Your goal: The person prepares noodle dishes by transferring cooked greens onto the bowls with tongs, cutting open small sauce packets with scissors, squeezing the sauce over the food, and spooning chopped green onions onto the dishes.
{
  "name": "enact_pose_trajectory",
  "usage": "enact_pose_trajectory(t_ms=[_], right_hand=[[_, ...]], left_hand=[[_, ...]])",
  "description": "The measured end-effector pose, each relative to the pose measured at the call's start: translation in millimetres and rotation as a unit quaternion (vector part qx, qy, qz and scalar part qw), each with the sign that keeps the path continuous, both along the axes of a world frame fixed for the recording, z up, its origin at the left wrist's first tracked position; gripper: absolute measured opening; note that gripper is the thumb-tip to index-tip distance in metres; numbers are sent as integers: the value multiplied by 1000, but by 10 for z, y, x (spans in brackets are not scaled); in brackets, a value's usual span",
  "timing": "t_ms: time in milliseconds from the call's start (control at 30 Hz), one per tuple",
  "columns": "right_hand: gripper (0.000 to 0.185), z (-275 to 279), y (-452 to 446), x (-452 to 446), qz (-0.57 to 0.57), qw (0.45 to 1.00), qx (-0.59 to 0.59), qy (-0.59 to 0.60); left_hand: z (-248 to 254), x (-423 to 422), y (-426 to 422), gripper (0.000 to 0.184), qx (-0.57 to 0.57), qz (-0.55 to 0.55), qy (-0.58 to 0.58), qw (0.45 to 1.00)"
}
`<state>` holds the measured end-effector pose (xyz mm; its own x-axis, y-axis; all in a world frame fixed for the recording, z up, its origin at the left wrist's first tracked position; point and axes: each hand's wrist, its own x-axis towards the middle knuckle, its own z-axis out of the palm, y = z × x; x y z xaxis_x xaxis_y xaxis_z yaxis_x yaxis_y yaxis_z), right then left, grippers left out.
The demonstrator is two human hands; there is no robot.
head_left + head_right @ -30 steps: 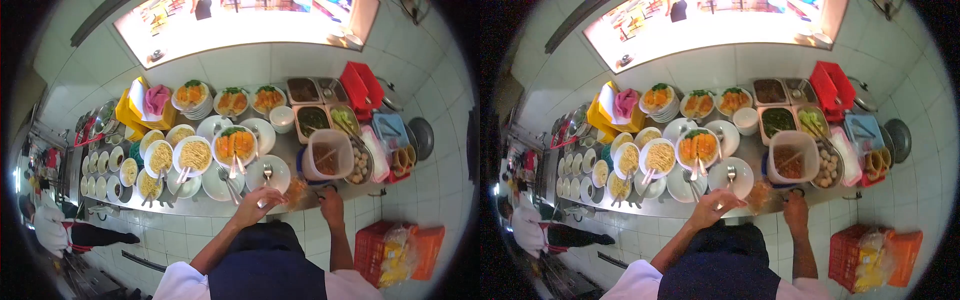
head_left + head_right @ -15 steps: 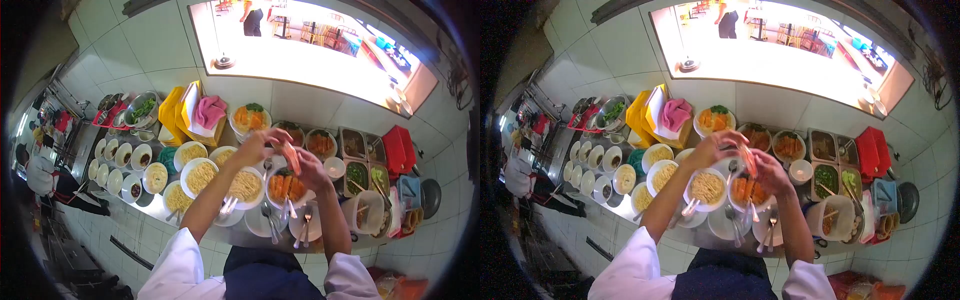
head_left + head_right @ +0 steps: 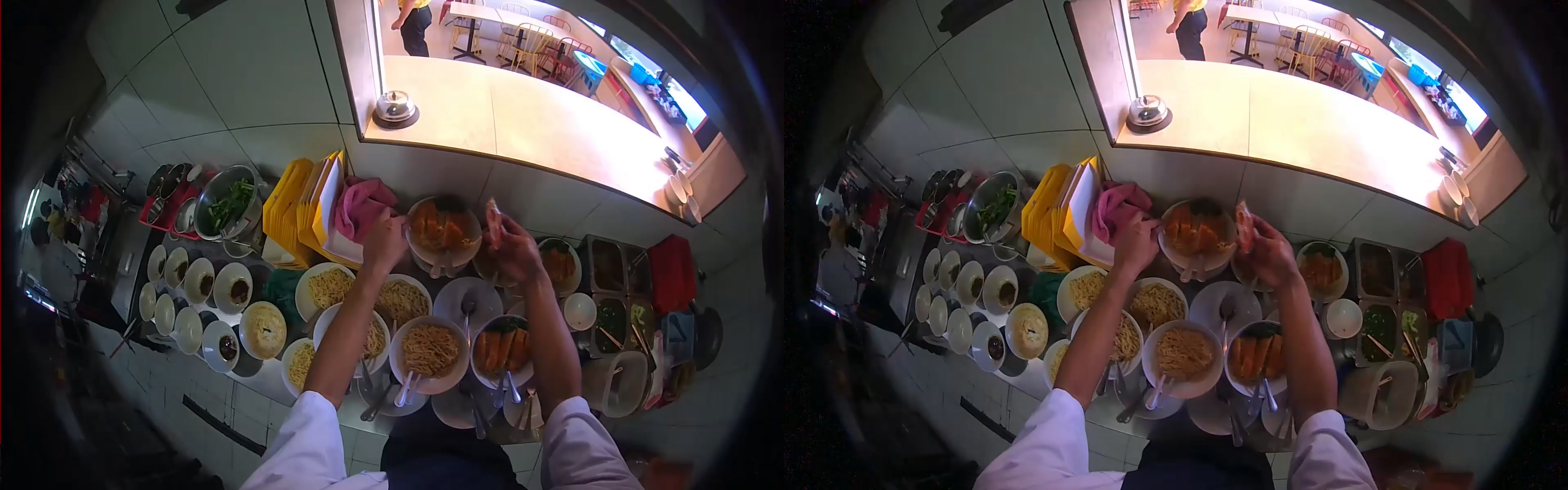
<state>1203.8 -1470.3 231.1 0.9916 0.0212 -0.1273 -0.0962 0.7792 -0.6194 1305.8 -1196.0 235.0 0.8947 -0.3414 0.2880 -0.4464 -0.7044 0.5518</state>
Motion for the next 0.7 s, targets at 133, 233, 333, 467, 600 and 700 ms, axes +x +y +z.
enact_pose_trajectory(t_ms=[133, 233, 333, 467, 600, 700], right_hand=[[48, 104, -74, -373, -20, 1000, 22, -11], [50, 129, -235, -730, -36, 999, 20, -13], [50, 202, -350, -1148, -62, 998, 7, -5], [46, 242, -413, -1476, -81, 996, -36, 5], [42, 185, -419, -1527, -109, 993, -42, 25], [42, 222, -337, -1389, -119, 991, -40, 40]], left_hand=[[36, 34, 27, 21, -9, -32, 17, 999], [38, 76, 36, 22, -3, -44, 38, 998], [-9, 74, 58, 24, -7, -53, 42, 998], [-22, 82, 47, 26, -12, -63, 77, 995], [-95, 68, 30, 26, -20, -97, 34, 995], [51, -11, -7, 27, -13, -78, 72, 994]])
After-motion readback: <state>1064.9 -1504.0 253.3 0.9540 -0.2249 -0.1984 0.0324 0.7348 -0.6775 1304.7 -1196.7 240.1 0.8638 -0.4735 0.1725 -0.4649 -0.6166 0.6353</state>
